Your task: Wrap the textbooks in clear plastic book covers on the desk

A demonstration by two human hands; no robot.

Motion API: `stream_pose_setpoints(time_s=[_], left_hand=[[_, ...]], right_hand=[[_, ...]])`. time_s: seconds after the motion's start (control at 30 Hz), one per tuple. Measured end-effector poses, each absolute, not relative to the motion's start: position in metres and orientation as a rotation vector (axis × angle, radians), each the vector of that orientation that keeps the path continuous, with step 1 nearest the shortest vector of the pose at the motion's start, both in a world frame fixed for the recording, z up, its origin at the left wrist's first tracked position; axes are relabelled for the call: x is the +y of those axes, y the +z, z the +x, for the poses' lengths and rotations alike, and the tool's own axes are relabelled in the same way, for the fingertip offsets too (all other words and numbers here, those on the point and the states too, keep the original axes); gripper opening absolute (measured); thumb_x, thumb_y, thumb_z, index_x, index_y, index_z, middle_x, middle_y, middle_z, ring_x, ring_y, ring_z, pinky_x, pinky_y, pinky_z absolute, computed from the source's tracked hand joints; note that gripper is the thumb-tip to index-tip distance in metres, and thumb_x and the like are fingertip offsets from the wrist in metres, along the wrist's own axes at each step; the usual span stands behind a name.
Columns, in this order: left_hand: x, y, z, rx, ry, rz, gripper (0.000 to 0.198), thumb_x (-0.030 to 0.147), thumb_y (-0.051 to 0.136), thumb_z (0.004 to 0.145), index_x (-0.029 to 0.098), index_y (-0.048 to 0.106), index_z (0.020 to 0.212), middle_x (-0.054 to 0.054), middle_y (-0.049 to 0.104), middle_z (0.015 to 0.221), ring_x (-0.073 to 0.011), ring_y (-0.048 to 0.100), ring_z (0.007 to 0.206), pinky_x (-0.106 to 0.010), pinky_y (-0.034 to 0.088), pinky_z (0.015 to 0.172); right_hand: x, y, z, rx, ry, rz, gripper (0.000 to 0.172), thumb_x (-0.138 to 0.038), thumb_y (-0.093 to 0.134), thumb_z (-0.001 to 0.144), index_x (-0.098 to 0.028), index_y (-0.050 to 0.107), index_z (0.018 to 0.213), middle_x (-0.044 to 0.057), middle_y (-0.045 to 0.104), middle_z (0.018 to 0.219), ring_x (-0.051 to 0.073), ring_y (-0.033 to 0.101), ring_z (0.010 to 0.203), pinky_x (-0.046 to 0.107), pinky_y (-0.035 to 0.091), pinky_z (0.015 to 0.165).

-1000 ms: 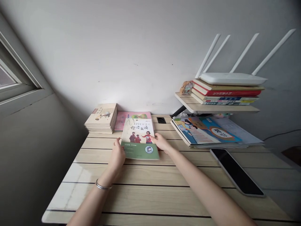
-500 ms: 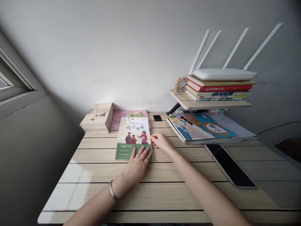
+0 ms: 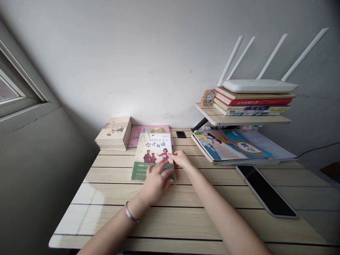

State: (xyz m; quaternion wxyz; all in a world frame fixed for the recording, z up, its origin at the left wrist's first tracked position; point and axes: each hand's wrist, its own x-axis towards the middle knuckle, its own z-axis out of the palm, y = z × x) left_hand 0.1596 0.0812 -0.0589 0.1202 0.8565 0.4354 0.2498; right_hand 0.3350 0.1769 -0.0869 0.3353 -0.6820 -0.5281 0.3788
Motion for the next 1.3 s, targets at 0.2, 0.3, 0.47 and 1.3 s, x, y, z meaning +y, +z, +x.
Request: stream_pose_setpoints(time_s=[0.2,0.3,0.47,1.3], left_hand=[[0.139,-0.040,0.088,1.799,1.121,1.328,0.028,0.018,0.052,0.082,0.015,0.055,0.110,-0.015,0.059,0.113,-0.0237,0.058,0.106,-0.039,0.046,0.090],[0.159,-0.046,0.069,1.714,1.012,1.170,0.023,0.019,0.055,0.078,0.012,0.055,0.100,-0.007,0.063,0.077,-0.0171,0.063,0.069,-0.031,0.051,0.065],[0.165,-0.048,0.073,1.533,0.916,1.128,0.017,0.029,0.059,0.074,0.015,0.054,0.067,0.002,0.050,0.051,-0.0096,0.049,0.044,-0.021,0.039,0.045],[0.148,-0.061,0.092,1.943,0.912,1.639,0.027,0.029,0.040,0.091,0.016,0.060,0.103,-0.012,0.069,0.093,-0.0246,0.063,0.090,-0.033,0.046,0.077]], right_hand=[[0.171,-0.085,0.334,-1.369,0.955,-1.741,0.034,-0.049,0.065,0.067,-0.017,0.059,0.057,0.002,0.062,0.054,0.013,0.054,0.049,0.023,0.035,0.047],[0.168,-0.083,0.330,-1.362,0.929,-1.709,0.036,-0.051,0.060,0.069,-0.017,0.059,0.058,0.002,0.062,0.055,0.014,0.053,0.052,0.023,0.034,0.048],[0.161,-0.080,0.321,-1.319,0.808,-1.692,0.038,-0.051,0.049,0.076,-0.019,0.052,0.055,0.001,0.057,0.055,0.015,0.051,0.054,0.024,0.032,0.049],[0.153,-0.075,0.319,-1.472,0.732,-1.943,0.030,-0.039,0.031,0.093,-0.019,0.050,0.081,0.009,0.063,0.081,0.018,0.056,0.067,0.025,0.036,0.056]])
